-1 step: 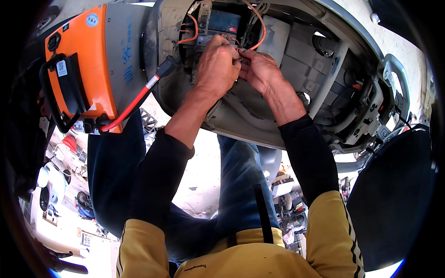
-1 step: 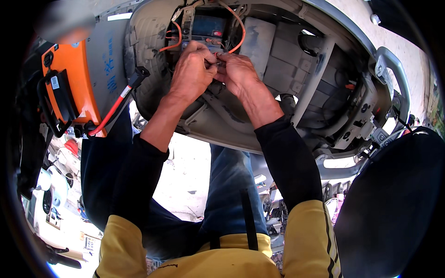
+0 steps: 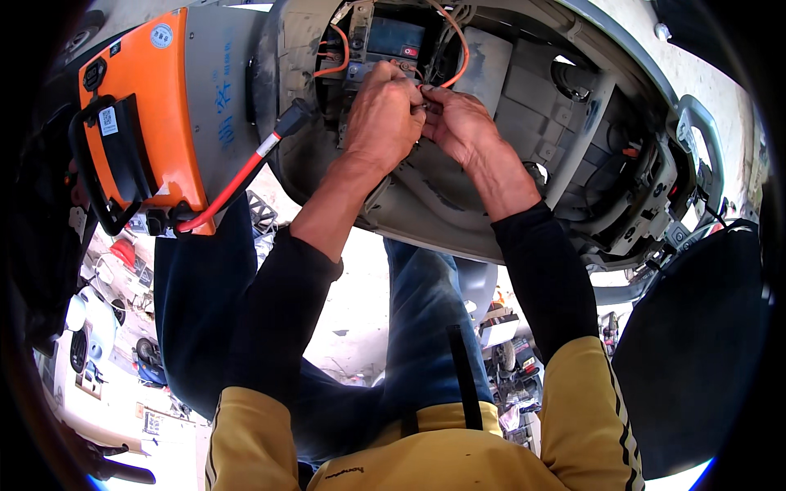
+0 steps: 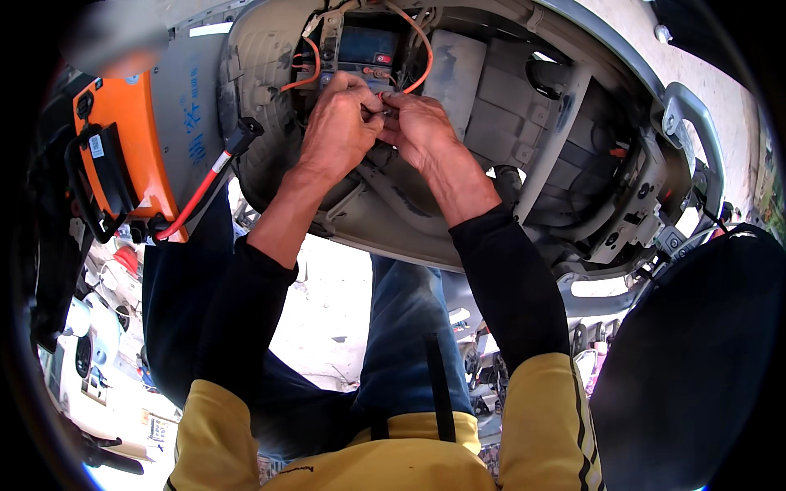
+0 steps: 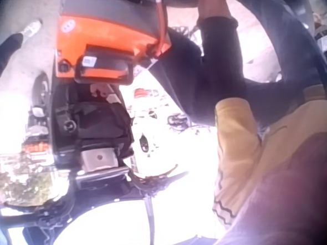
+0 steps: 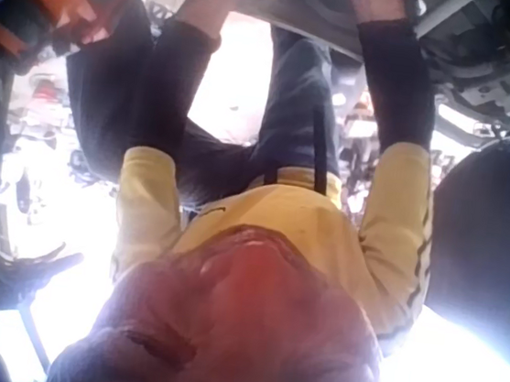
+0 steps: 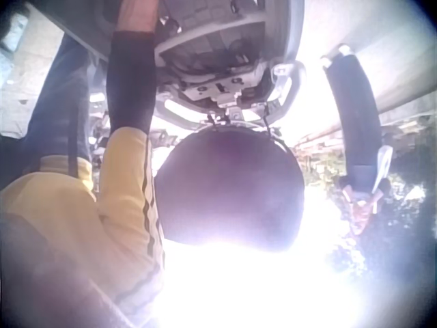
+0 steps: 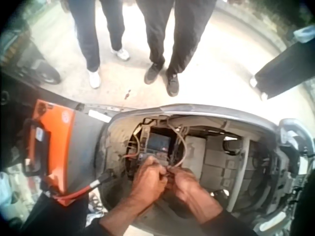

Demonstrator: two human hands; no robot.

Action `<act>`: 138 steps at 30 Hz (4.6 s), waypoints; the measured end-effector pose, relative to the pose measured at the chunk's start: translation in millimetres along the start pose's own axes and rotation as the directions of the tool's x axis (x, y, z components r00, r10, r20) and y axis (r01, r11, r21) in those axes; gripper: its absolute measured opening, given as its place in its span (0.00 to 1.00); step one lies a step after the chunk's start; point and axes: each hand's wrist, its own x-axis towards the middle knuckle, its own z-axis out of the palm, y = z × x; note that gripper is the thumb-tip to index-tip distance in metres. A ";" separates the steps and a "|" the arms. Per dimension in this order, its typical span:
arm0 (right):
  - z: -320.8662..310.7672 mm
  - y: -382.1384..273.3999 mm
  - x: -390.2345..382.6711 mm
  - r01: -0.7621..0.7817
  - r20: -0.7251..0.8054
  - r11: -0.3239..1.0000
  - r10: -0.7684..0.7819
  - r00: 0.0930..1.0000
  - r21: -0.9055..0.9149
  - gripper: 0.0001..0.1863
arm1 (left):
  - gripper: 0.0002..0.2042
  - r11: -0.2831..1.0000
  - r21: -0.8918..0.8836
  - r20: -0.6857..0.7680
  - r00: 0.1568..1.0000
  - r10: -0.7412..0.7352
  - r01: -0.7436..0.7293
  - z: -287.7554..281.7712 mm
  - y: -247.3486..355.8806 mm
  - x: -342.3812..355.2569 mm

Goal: The person connects wires to an orange battery pack and secures it inside the under-seat compartment of an electric scooter. They then use a screwdriver to tighten screws on the battery and scooter frame.

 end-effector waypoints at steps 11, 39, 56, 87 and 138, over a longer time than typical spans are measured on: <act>3.3 -0.6 -3.8 -0.021 -0.012 0.998 0.022 1.000 0.066 0.14 | 0.07 0.997 0.052 0.029 0.998 0.051 -0.053 -4.2 13.2 -2.3; -11.5 1.3 9.0 -0.064 0.099 0.997 0.060 0.993 0.035 0.11 | 0.08 0.959 -0.184 0.169 0.968 -0.185 0.216 -30.3 -29.2 36.6; -9.4 27.9 11.7 0.602 0.272 0.425 -0.616 0.740 -0.676 0.05 | 0.03 0.880 -0.368 0.232 0.946 -0.225 0.299 8.3 -64.7 40.5; -17.8 20.8 13.2 0.714 0.488 0.035 -0.707 0.512 -0.699 0.07 | 0.08 0.651 -0.536 0.363 0.843 -0.397 0.537 -12.0 -38.0 36.9; -19.4 14.8 11.1 0.512 0.213 0.470 -0.553 0.806 -0.719 0.09 | 0.14 0.636 -0.567 0.387 0.851 -0.355 0.524 -4.3 -34.0 30.5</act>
